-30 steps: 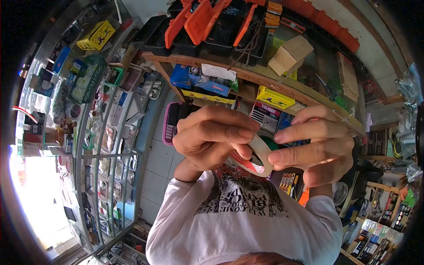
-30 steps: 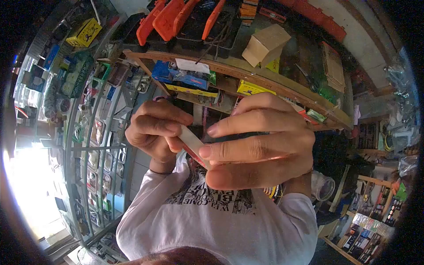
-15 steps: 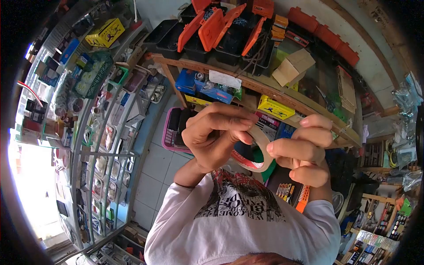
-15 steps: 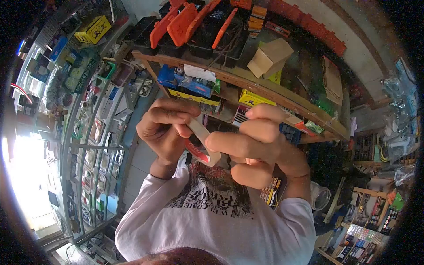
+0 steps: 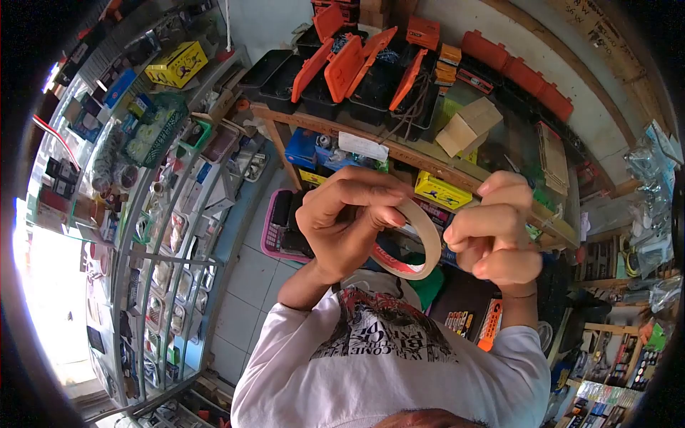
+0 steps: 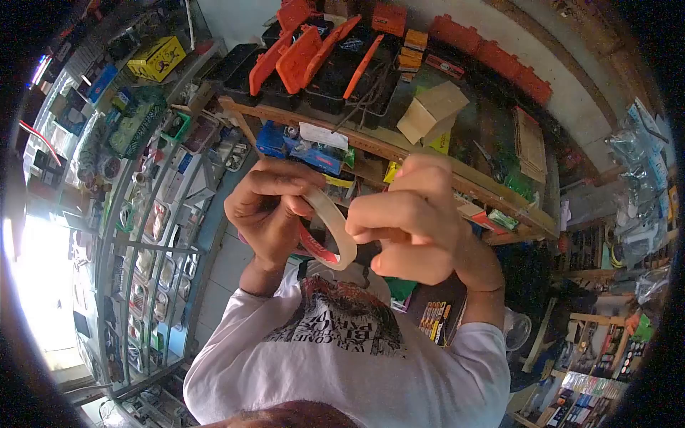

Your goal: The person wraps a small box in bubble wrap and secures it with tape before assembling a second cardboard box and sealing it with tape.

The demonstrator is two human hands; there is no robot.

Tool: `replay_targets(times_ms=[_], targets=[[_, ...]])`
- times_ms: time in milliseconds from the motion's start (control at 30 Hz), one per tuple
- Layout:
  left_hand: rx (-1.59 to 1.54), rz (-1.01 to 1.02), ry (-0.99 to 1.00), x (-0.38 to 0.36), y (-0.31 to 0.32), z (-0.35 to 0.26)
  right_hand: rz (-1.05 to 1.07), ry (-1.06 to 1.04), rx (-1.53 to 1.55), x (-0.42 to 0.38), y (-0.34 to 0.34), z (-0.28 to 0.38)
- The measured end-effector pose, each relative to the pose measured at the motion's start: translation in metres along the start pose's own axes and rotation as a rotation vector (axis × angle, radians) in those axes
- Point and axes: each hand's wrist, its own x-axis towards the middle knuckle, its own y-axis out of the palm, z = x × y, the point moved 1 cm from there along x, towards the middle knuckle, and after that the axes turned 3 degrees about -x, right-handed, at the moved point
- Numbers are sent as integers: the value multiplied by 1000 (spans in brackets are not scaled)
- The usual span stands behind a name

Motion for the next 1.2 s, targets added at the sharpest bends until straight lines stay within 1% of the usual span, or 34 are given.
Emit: replay_targets(times_ms=[100,133,233,300,367,433,500,567,633,700,767,933,1100,1200], targets=[[12,10,-7,2,-2,-3,-36,12,128,10,1,-9],[7,12,-12,2,-2,-3,18,37,158,15,-2,-11],[-11,29,-11,4,0,-4,4,92,214,23,-3,-12],[-17,46,13,5,0,-2,22,143,208,26,-7,-10],[-6,41,-9,5,0,-3,40,164,165,27,-10,-9],[1,37,-12,4,-1,-4,69,122,118,25,-12,-10],[-2,37,1,4,-1,-2,95,35,82,22,-11,-14],[-44,18,-49,4,0,-3,91,-55,42,19,-8,-16],[-104,-8,-114,2,0,-3,110,-72,4,19,-4,-15],[-185,-42,-192,-1,0,-3,154,-30,-12,18,-2,-11],[-187,-55,-215,-1,0,-1,178,-15,10,17,1,-13],[-189,-118,-261,-4,-1,7,129,-10,53,12,16,-24],[-97,-162,-288,-7,-7,15,230,116,18,26,18,-23],[-99,-188,-306,-6,-10,16,316,230,93,29,17,-25]])
